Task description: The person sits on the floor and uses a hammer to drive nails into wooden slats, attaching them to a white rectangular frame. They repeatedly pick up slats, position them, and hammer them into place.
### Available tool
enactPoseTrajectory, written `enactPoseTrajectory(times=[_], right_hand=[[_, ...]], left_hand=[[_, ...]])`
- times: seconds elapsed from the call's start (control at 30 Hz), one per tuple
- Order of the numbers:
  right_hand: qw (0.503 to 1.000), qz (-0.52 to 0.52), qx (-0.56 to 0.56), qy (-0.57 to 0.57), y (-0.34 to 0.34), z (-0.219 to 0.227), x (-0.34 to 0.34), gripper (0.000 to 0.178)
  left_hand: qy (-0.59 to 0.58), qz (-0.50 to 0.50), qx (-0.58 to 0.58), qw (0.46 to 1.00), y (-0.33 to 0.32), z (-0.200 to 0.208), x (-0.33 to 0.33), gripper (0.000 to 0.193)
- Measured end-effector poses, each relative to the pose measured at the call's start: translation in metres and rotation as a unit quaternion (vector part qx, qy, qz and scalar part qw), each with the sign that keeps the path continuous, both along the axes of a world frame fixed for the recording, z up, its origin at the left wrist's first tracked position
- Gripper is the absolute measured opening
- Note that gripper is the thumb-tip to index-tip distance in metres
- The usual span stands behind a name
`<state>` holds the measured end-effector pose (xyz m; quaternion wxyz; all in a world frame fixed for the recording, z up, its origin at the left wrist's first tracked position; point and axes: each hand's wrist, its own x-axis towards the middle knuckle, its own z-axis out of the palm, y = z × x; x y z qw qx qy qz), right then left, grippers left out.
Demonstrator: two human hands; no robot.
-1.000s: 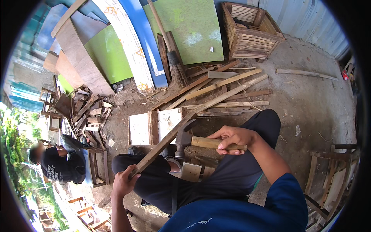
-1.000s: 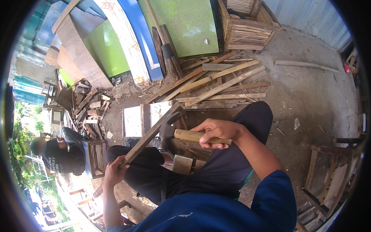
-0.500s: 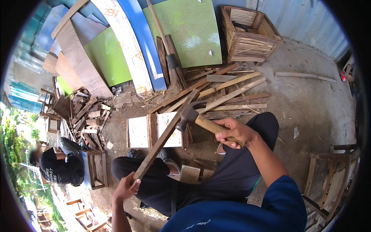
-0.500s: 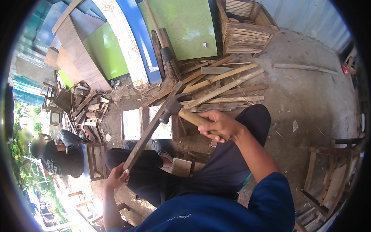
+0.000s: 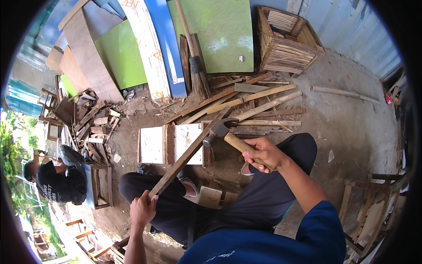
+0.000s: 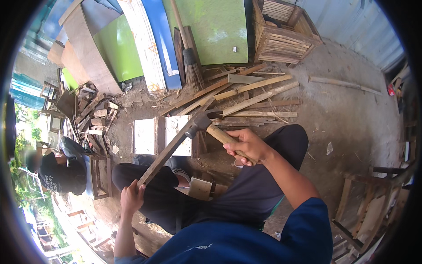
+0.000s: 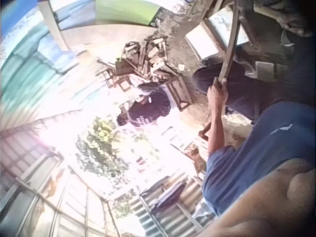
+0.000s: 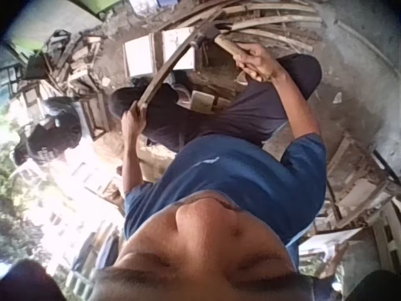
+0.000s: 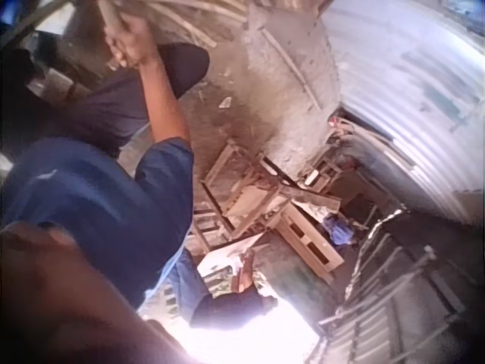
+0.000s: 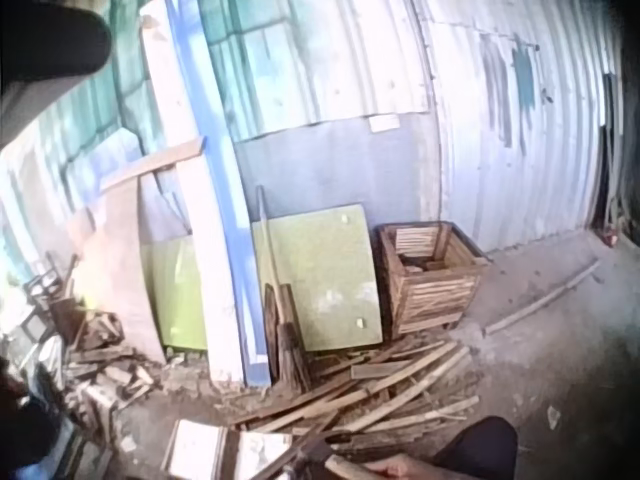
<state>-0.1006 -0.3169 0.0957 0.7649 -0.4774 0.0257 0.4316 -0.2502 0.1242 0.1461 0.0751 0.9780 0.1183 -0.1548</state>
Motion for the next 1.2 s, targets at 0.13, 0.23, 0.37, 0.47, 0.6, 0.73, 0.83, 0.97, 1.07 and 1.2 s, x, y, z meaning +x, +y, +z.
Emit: enactPoseTrajectory(times=[0.13,0.23,0.37,0.47,0.6,0.73,0.83,0.97,1.07,1.2], right_hand=[[1.0,-0.005,-0.005,-0.002,0.005,-0.001,0.001,0.043],[1.0,-0.014,-0.006,-0.008,0.01,-0.003,-0.001,0.04],[0.999,-0.027,-0.01,-0.025,0.018,-0.006,-0.002,0.037],[0.998,-0.036,-0.029,-0.036,0.025,-0.007,-0.002,0.036],[0.997,-0.042,-0.051,-0.034,0.03,-0.006,-0.001,0.044],[0.996,-0.05,-0.045,-0.055,0.03,-0.008,0.001,0.032],[0.995,-0.064,-0.045,-0.062,0.03,-0.008,0.002,0.035],[0.994,-0.087,-0.064,-0.004,0.045,-0.002,-0.003,0.043],[0.961,-0.123,-0.18,-0.169,0.073,-0.007,-0.013,0.052],[0.883,-0.166,-0.217,-0.38,0.064,-0.024,-0.006,0.067]], left_hand=[[0.01,0.002,-0.001,1.0,-0.002,0.0,0.006,0.036],[0.004,0.004,0.003,1.0,-0.004,0.0,0.008,0.036],[0.001,0.004,-0.001,1.0,-0.005,-0.002,0.012,0.038],[-0.002,0.007,-0.011,1.0,-0.006,-0.002,0.016,0.039],[-0.005,0.015,-0.013,1.0,-0.007,-0.002,0.02,0.04],[0.001,0.018,-0.017,1.0,-0.009,-0.004,0.026,0.04],[-0.002,0.016,-0.006,1.0,-0.01,0.0,0.033,0.04],[0.025,0.044,-0.034,0.998,-0.028,0.0,0.04,0.04],[0.098,0.169,-0.192,0.962,-0.082,-0.04,0.035,0.043],[0.077,0.056,-0.223,0.97,-0.09,-0.067,0.031,0.059]])
